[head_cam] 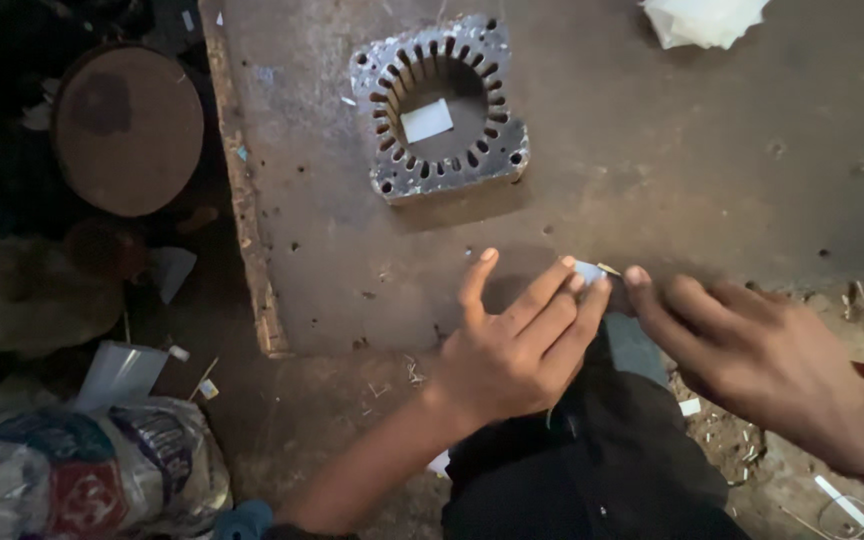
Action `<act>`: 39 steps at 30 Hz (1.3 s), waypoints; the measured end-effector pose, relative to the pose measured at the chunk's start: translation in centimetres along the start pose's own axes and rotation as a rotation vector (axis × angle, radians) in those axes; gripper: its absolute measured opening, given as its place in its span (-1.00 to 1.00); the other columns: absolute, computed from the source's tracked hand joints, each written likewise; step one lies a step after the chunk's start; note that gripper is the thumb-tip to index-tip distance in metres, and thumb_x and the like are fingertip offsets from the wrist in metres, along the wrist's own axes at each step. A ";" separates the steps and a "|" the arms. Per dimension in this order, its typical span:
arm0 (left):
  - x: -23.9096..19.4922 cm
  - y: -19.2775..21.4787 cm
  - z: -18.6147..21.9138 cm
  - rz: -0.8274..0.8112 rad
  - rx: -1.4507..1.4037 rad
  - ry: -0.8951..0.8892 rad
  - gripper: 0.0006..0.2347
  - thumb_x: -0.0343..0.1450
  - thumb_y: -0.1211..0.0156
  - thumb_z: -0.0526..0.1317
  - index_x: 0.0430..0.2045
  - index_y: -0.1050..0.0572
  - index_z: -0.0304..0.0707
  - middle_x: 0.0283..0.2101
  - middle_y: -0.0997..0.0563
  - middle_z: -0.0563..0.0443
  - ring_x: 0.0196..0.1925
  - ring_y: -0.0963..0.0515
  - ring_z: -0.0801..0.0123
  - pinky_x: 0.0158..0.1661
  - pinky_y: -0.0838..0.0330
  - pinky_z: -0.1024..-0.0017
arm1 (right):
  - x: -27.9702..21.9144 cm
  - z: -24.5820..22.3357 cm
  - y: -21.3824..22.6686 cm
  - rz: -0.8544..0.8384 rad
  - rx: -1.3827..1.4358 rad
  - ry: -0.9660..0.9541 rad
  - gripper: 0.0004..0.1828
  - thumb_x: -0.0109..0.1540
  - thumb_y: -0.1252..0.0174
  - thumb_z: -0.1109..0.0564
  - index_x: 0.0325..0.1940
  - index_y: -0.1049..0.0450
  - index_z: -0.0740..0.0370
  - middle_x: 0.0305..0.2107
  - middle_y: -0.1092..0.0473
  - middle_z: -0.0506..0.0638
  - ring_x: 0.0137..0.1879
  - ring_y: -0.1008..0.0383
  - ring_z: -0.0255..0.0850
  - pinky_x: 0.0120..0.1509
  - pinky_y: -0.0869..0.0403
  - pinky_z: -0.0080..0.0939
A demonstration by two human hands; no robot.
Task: The person inserts small rectangular pieces of white insulation paper into the slots of an electromechanical stator by hand, using a small metal tool to push the paper fully into place.
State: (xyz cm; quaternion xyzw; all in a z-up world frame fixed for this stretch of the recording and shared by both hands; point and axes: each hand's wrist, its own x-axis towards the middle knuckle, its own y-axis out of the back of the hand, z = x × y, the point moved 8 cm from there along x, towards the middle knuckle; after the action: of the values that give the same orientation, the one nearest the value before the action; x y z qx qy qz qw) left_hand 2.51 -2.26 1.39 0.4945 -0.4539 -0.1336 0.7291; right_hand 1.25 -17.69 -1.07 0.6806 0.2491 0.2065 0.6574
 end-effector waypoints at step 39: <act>18.1 -8.5 -7.5 0.204 -0.222 0.109 -0.63 0.41 -0.31 -0.07 0.09 -0.51 -0.07 0.13 -0.53 -0.07 0.19 -0.49 0.08 0.23 -0.22 0.08 | -3.7 7.8 1.6 1.038 1.228 -0.596 -0.85 0.41 -0.03 0.34 0.04 -0.42 0.45 -0.37 -0.37 -0.03 -0.47 -0.37 -0.42 -0.44 -0.35 -0.43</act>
State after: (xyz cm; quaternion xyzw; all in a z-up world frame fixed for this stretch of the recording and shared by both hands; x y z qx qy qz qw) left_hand 20.60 -13.49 3.08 0.3689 -0.4441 -0.0811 0.8125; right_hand 3.16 -26.20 0.26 0.9696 -0.2094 0.1223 0.0326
